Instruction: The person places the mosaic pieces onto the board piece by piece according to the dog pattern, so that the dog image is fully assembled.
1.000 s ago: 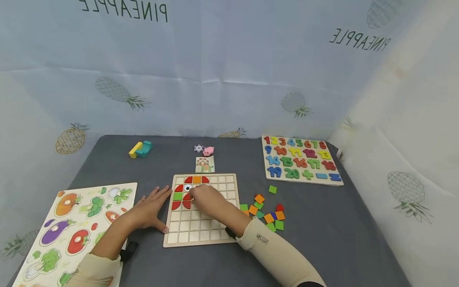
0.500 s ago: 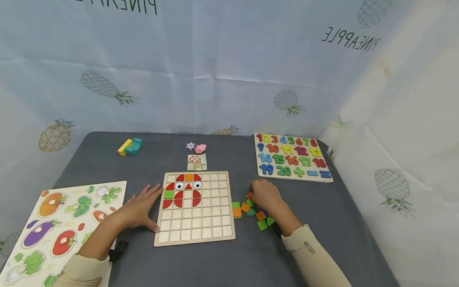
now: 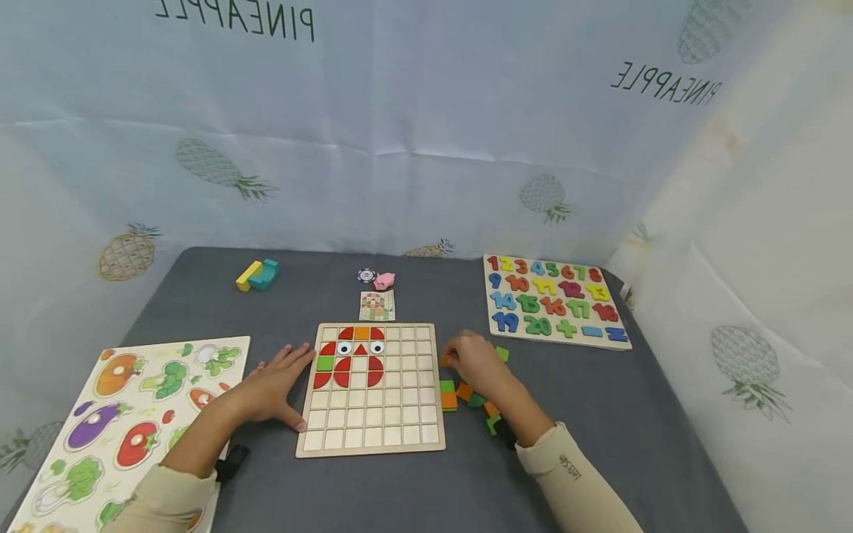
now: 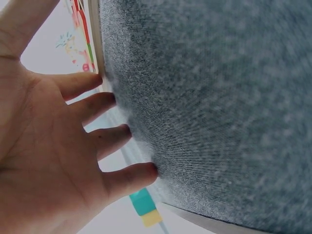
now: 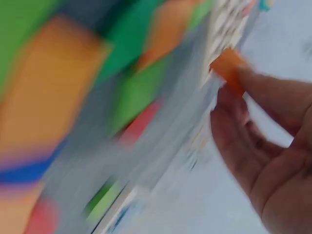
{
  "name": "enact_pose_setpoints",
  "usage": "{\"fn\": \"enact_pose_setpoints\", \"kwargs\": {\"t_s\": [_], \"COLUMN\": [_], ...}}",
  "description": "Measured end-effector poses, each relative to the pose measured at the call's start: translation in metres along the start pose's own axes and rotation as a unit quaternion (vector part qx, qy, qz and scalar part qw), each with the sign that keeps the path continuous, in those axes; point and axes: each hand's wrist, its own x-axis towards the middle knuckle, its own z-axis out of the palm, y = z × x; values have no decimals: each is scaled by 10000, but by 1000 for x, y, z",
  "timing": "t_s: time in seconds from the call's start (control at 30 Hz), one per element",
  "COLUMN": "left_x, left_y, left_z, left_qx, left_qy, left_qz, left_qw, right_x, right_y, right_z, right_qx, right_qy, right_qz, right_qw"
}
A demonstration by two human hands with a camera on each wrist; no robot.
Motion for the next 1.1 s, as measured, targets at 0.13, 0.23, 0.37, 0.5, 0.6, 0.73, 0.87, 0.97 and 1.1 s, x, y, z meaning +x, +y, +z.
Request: {"fn": "enact_pose_setpoints", "kwargs": {"t_s": [0.13, 0.23, 0.37, 0.5, 0.6, 0.73, 0.87, 0.97, 1.1], "left_x": [0, 0, 0, -1, -3, 0, 2, 2, 0], "left_y": [1, 2, 3, 4, 3, 6, 7, 7, 4], "left_z": [1, 3, 4, 3, 0, -4, -5, -4, -1], "left_qx": [7, 7, -21, 10, 43, 63, 92, 91, 62], "left_qy": [22, 8, 4, -32, -64, -109, -152, -180, -142], "left_qz": [-55, -66, -80, -109, -115, -76, -74, -120, -169], "left_qw": [10000, 10000, 10000, 9999, 9999, 9999, 9998, 9997, 9997], "right_x": [14, 26, 40, 49, 52, 51, 48, 45, 40], "right_y": [-40, -68, -91, -100, -103, -100, -100, -100, -97], "right_z": [12, 24, 39, 47, 51, 51, 52, 53, 52], "right_qx": [563, 637, 507, 261, 81, -141, -643, -1149, -1403], "right_qy": [-131, -281, -361, -383, -344, -270, -99, 141, 307], "right_qz": [-877, -1240, -1521, -1673, -1730, -1761, -2020, -2249, -2239], "right_qw": [9945, 9898, 9864, 9848, 9843, 9839, 9772, 9675, 9640]}}
